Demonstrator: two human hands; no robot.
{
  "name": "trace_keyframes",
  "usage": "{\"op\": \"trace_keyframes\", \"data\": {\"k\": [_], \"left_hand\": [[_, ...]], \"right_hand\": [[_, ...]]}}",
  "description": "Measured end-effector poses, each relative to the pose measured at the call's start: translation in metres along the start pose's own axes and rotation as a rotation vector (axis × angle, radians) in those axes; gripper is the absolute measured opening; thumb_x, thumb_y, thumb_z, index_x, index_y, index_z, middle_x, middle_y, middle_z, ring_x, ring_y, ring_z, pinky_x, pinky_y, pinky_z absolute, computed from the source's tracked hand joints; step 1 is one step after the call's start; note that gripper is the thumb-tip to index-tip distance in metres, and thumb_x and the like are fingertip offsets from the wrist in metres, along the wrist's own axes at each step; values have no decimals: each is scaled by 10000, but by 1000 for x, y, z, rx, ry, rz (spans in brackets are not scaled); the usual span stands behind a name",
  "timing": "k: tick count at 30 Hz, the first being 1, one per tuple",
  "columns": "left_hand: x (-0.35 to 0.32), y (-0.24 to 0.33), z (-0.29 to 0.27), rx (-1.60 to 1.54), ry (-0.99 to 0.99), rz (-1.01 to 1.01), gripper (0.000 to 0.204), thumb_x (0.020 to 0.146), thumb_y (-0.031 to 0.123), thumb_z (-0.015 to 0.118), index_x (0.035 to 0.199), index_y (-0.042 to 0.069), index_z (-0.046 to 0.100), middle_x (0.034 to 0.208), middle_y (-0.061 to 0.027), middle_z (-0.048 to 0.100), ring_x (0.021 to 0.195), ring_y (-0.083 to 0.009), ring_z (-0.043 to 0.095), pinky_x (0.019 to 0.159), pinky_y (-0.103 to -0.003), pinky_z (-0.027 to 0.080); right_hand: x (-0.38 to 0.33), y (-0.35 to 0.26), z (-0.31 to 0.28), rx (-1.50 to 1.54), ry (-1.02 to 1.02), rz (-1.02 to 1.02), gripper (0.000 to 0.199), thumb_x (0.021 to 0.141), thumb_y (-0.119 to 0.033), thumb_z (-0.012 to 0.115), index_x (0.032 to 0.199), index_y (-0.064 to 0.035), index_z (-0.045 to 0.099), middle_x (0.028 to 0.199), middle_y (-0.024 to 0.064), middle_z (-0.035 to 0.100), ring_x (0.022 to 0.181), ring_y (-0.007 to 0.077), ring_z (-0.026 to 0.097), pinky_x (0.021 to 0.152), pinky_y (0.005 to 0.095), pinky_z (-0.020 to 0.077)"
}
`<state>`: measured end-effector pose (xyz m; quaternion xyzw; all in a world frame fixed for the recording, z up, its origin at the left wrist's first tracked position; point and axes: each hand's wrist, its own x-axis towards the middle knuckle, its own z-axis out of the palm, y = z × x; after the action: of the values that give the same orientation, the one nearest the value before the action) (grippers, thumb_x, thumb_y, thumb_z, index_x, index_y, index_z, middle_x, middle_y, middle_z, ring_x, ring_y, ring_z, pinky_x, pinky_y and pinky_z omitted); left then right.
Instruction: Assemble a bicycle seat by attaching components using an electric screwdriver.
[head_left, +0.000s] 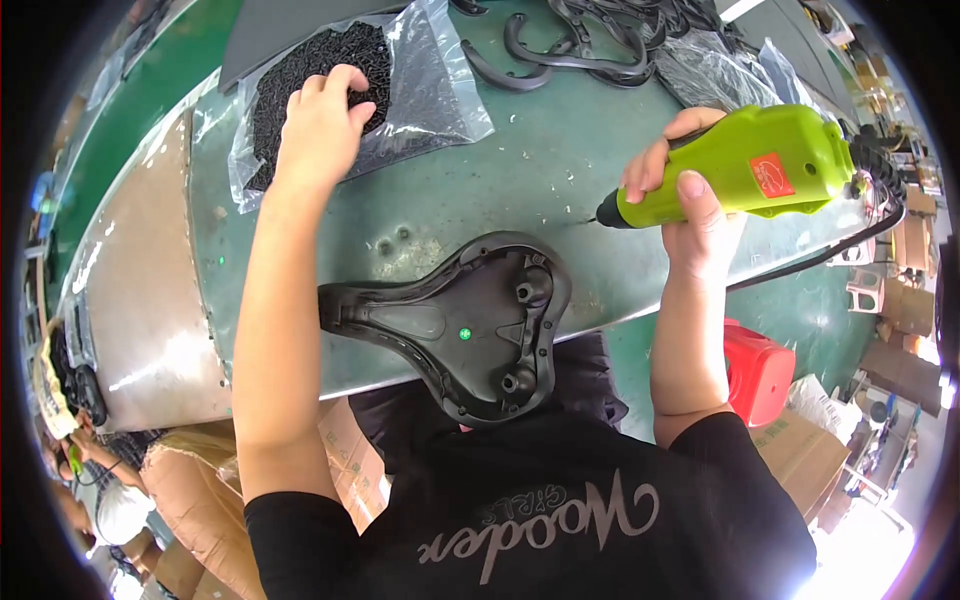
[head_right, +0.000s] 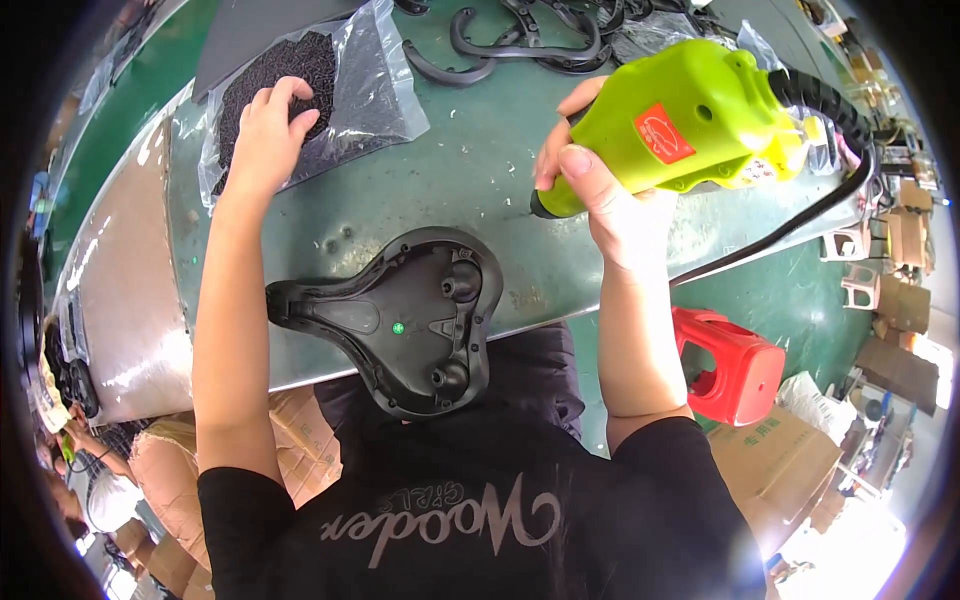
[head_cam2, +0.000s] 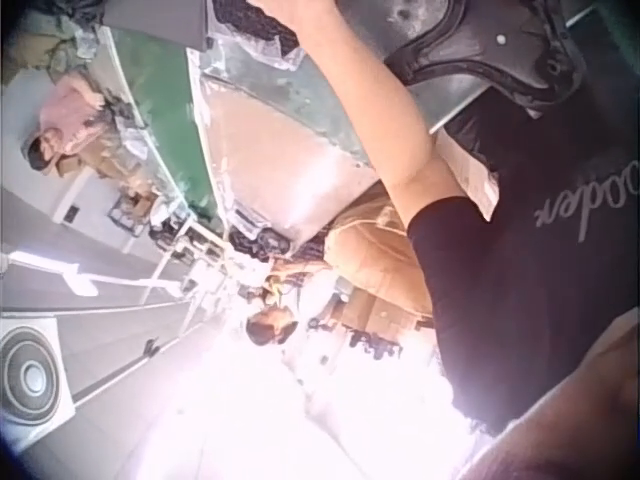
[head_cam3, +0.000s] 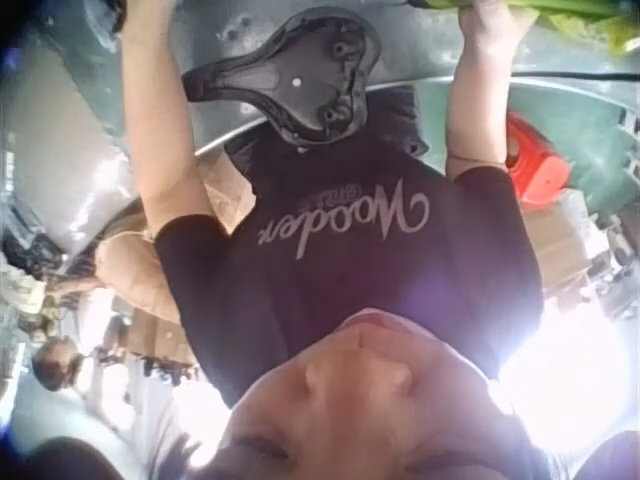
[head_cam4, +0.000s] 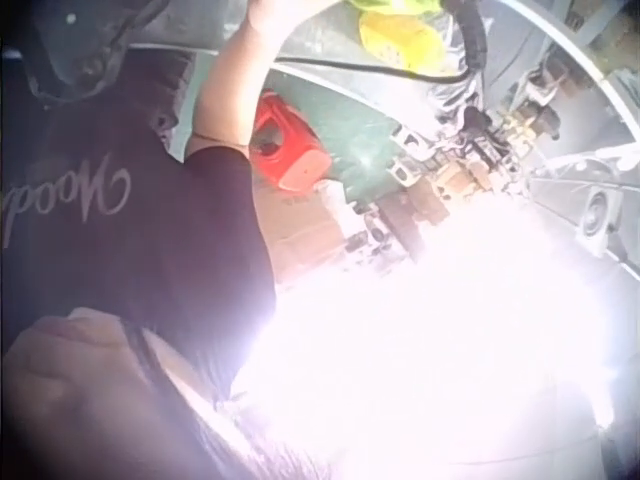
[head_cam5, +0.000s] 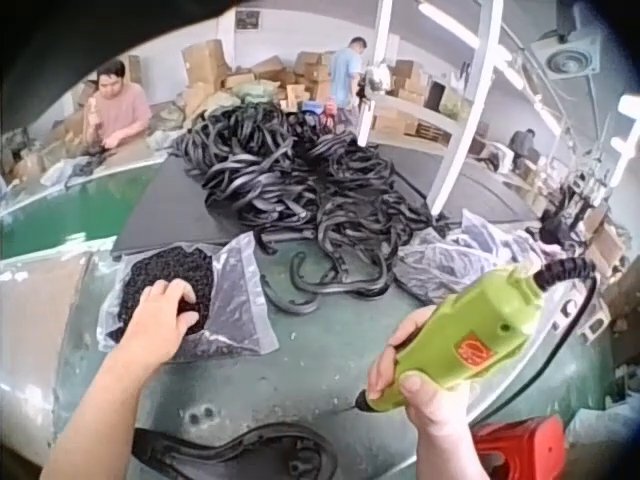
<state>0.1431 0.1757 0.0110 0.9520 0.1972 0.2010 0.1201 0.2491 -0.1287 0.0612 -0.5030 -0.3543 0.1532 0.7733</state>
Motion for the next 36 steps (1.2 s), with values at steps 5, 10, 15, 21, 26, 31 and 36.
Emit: {"op": "trace_keyframes", "data": {"k": [5,10,15,21,26,31,36], "left_hand": [[22,-3,-4,-202,-176,-92,140,752,115,697,811,40,594,808,-75,594,770,-223,554,706,-344,449],[22,-1,-7,-359,-96,-218,99,766,72,673,820,24,606,713,-59,610,681,-142,556,660,-292,446],[19,-9,-16,-292,-90,-155,111,810,73,637,917,52,651,737,-51,614,697,-130,565,664,-277,451],[-10,15,-36,-1359,-100,-414,250,918,118,560,1114,-36,577,919,-37,603,790,-83,566,674,-194,464],[-97,78,-50,-1956,-222,-645,238,900,103,586,1108,-9,559,945,-68,603,787,-124,600,697,-205,517],[-138,127,-52,-2088,-382,-743,201,879,93,615,1065,17,618,912,-44,627,753,-108,588,679,-226,500],[-143,142,-56,-2070,-305,-805,224,909,103,581,1118,25,598,948,-36,620,775,-91,576,714,-232,495]], "right_hand": [[-7,0,-6,-7,41,-42,396,782,-154,695,1053,32,474,701,89,571,597,172,560,582,305,474],[-10,-1,-11,-124,34,-2,524,782,-313,709,1084,10,430,691,96,533,611,207,548,627,358,471],[-14,-1,-9,-106,27,-13,534,775,-321,715,1084,10,431,693,95,533,613,206,547,631,357,471],[-17,-1,-12,-129,47,-33,494,791,-294,689,1084,9,432,702,97,534,619,211,544,633,363,465],[-17,-20,-10,169,145,-248,409,845,-311,559,1092,-2,454,702,108,526,610,240,531,643,416,454],[-7,-80,21,621,-54,-295,416,787,-299,646,1042,-43,440,710,9,501,586,110,483,608,268,384],[-6,-79,40,639,-232,-273,396,779,-269,680,1012,-64,434,714,21,541,567,123,531,595,266,419]]}}
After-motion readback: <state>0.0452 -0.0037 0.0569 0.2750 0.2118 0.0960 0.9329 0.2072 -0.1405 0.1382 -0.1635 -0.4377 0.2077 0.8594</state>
